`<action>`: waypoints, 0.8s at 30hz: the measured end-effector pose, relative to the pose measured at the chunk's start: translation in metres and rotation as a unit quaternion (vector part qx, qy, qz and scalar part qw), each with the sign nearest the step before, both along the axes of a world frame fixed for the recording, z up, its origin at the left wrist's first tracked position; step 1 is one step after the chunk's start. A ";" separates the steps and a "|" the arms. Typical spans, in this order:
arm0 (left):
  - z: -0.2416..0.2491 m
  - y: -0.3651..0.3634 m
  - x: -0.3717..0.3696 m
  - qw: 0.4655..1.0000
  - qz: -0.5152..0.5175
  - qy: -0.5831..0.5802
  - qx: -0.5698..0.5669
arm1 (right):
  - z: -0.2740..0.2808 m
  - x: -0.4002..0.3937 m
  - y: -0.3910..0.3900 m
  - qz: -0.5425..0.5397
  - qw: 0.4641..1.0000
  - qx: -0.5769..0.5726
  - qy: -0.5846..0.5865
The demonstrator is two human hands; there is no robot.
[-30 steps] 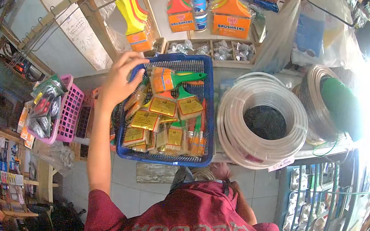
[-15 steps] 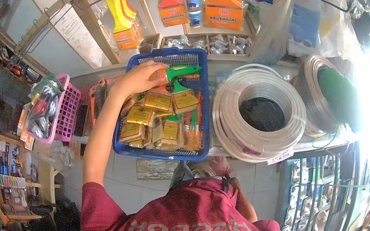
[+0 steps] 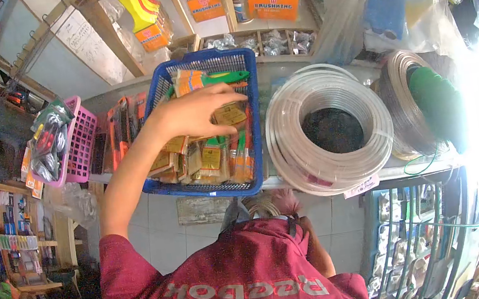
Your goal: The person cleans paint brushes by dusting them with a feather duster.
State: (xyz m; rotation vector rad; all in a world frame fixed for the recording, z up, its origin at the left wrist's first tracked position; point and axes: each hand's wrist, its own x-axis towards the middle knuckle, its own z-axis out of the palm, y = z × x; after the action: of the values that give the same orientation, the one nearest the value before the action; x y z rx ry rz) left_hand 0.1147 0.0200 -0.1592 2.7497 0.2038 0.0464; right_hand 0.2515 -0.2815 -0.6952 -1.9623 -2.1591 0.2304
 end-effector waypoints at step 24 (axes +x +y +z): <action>0.003 0.009 -0.002 0.996 0.047 0.043 0.059 | 0.011 -0.019 -0.015 -0.037 0.990 -0.117 0.066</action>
State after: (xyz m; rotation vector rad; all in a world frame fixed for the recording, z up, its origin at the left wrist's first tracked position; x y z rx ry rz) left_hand 0.1125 0.0288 -0.1564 2.8599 0.3655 -0.0364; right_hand 0.2329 -0.2962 -0.6841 -2.0789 -2.0496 0.6078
